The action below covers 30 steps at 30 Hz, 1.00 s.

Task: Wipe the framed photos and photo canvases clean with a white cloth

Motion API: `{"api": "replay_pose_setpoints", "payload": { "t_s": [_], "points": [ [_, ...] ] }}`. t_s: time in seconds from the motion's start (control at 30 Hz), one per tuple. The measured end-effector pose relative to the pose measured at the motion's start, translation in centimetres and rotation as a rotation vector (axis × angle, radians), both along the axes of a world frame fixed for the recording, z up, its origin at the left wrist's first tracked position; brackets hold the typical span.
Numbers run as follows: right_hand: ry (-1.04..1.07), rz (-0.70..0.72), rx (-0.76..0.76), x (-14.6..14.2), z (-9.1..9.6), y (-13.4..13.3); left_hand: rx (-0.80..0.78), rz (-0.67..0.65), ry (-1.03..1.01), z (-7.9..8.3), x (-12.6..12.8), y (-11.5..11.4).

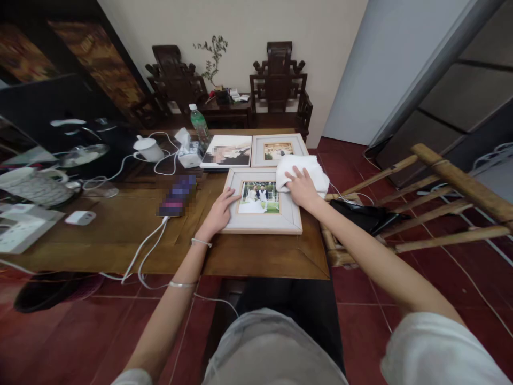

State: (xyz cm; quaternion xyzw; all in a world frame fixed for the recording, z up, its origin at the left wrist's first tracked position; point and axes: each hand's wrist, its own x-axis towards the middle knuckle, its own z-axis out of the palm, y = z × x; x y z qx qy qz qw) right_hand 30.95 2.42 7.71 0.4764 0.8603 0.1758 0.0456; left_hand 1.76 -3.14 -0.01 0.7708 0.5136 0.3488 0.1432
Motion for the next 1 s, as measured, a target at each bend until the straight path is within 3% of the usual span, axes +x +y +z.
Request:
{"api": "replay_pose_setpoints", "payload": {
  "t_s": [0.2,0.33,0.47,0.6,0.8,0.9,1.0],
  "points": [
    [-0.074,0.118,-0.137,-0.2,1.6,-8.5,0.015,-0.003,0.017,-0.1,-0.1,0.2],
    [-0.025,0.188,-0.229,0.0,2.7,-11.7,0.028,-0.002,0.019,-0.3,-0.2,0.3],
    [0.053,0.205,-0.286,-1.4,2.3,-11.8,0.021,0.007,-0.02,-0.4,-0.2,0.4],
    [0.145,0.251,-0.31,-5.5,1.1,-11.2,-0.052,0.029,-0.113,0.2,0.1,0.2],
    [0.195,0.398,-0.388,-12.0,0.1,-9.9,-0.181,0.093,-0.479,1.8,0.4,-0.3],
    [0.179,0.402,-0.372,-12.8,-0.3,-8.9,-0.136,0.107,-0.503,2.0,0.4,-0.2],
    [0.176,0.34,-0.313,-11.6,-0.6,-7.4,-0.086,0.117,-0.387,1.9,0.7,-0.3]
  ]
}}
